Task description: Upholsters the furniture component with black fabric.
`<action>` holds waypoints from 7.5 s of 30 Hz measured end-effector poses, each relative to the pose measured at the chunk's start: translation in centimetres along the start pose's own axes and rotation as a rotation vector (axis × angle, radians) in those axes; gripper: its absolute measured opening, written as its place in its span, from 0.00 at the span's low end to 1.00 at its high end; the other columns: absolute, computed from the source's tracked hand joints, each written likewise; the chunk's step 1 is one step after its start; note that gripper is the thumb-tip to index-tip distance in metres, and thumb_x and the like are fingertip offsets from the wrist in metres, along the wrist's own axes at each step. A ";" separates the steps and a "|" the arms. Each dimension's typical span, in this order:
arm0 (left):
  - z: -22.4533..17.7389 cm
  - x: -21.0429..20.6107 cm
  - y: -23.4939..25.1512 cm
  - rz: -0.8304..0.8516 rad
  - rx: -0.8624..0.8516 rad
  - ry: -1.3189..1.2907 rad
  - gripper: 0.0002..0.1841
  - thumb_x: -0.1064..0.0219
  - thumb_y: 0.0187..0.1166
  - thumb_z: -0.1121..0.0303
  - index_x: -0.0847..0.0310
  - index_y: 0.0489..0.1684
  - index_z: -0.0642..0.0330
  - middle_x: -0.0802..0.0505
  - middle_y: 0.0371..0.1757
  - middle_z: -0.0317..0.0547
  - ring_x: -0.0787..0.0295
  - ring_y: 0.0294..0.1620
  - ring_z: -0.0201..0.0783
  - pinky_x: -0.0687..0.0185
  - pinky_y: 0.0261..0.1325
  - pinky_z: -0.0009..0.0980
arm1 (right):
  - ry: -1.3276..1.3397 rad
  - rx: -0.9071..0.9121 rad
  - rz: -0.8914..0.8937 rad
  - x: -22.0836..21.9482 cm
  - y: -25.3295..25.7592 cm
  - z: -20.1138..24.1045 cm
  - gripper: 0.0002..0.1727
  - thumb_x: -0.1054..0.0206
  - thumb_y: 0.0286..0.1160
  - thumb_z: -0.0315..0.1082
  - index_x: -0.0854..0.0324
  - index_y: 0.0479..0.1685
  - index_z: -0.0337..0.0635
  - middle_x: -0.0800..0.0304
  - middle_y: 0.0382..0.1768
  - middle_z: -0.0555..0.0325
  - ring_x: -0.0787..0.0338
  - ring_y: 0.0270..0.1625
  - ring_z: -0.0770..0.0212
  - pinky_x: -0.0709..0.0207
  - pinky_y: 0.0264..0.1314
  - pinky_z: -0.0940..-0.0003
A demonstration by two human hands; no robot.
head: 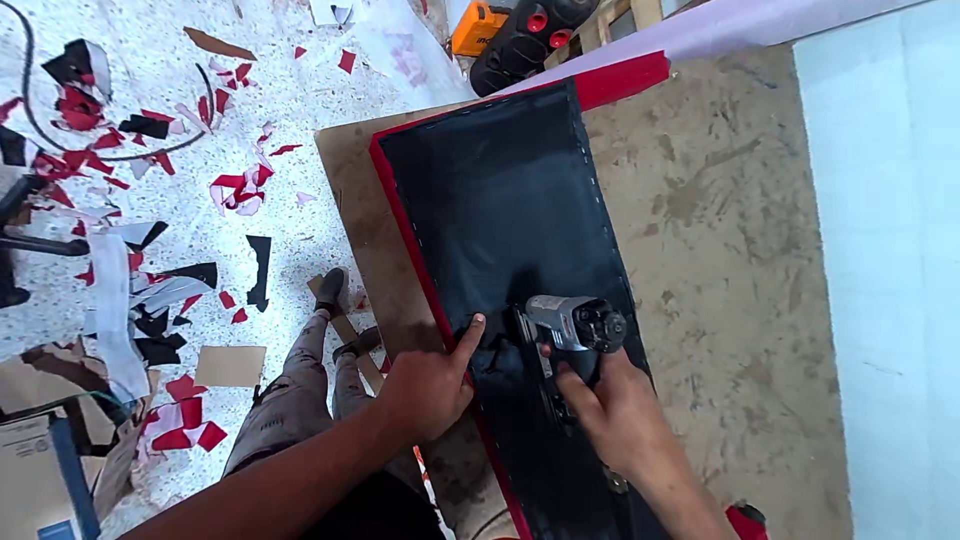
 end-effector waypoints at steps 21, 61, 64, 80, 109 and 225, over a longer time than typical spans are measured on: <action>7.6 -2.2 1.6 -0.296 0.197 -1.117 0.16 0.24 0.77 0.58 0.19 0.39 0.63 0.07 0.30 0.45 0.07 0.29 0.38 0.10 0.38 0.33 | 0.002 0.045 0.047 -2.3 -2.3 4.5 0.21 0.38 0.74 0.41 0.22 0.64 0.43 0.09 0.37 0.66 0.10 0.34 0.69 0.12 0.34 0.64; -9.3 -7.6 2.2 -0.448 0.212 0.320 0.18 0.39 0.87 0.48 0.21 0.67 0.43 0.10 0.56 0.39 0.07 0.51 0.43 0.09 0.51 0.51 | 0.551 -0.182 -0.032 -2.5 -18.0 -23.7 0.30 0.31 0.71 0.35 0.29 0.74 0.34 0.08 0.35 0.49 0.07 0.28 0.54 0.10 0.33 0.49; -8.9 -7.9 3.1 -0.404 0.306 0.290 0.16 0.39 0.86 0.48 0.12 0.53 0.46 0.12 0.55 0.41 0.10 0.52 0.43 0.12 0.55 0.50 | 0.594 -0.178 -0.016 -2.4 -17.5 -24.1 0.30 0.30 0.70 0.35 0.28 0.73 0.35 0.08 0.35 0.50 0.07 0.28 0.56 0.10 0.33 0.51; -5.5 -6.5 3.1 -0.744 0.118 0.277 0.25 0.36 0.82 0.43 0.14 0.15 0.47 0.15 0.45 0.36 0.21 0.53 0.43 0.25 0.53 0.45 | 0.204 0.167 -0.021 1.5 -8.2 -13.1 0.22 0.37 0.73 0.46 0.21 0.66 0.50 0.09 0.37 0.67 0.09 0.31 0.69 0.12 0.30 0.61; -4.5 -5.3 -1.3 -0.785 -0.296 0.355 0.09 0.32 0.82 0.51 0.07 0.49 0.33 0.15 0.68 0.32 0.19 0.61 0.40 0.24 0.58 0.45 | -0.028 0.120 0.007 -1.9 -9.0 -6.2 0.25 0.37 0.70 0.41 0.25 0.68 0.49 0.11 0.34 0.66 0.11 0.32 0.67 0.14 0.33 0.59; -14.2 -3.0 6.7 0.533 -0.728 1.030 0.08 0.27 0.78 0.57 0.05 0.38 0.47 0.05 0.42 0.35 0.09 0.47 0.35 0.13 0.57 0.45 | 0.120 0.098 0.011 -11.4 -12.0 -8.0 0.16 0.23 0.71 0.50 0.15 0.35 0.47 0.17 0.43 0.60 0.14 0.44 0.59 0.15 0.48 0.56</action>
Point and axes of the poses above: each hand's wrist, its own y-axis towards the middle knuckle, its own x-axis out of the back of the hand, z = x × y, the point moved 9 cm from there along y, towards the middle knuckle
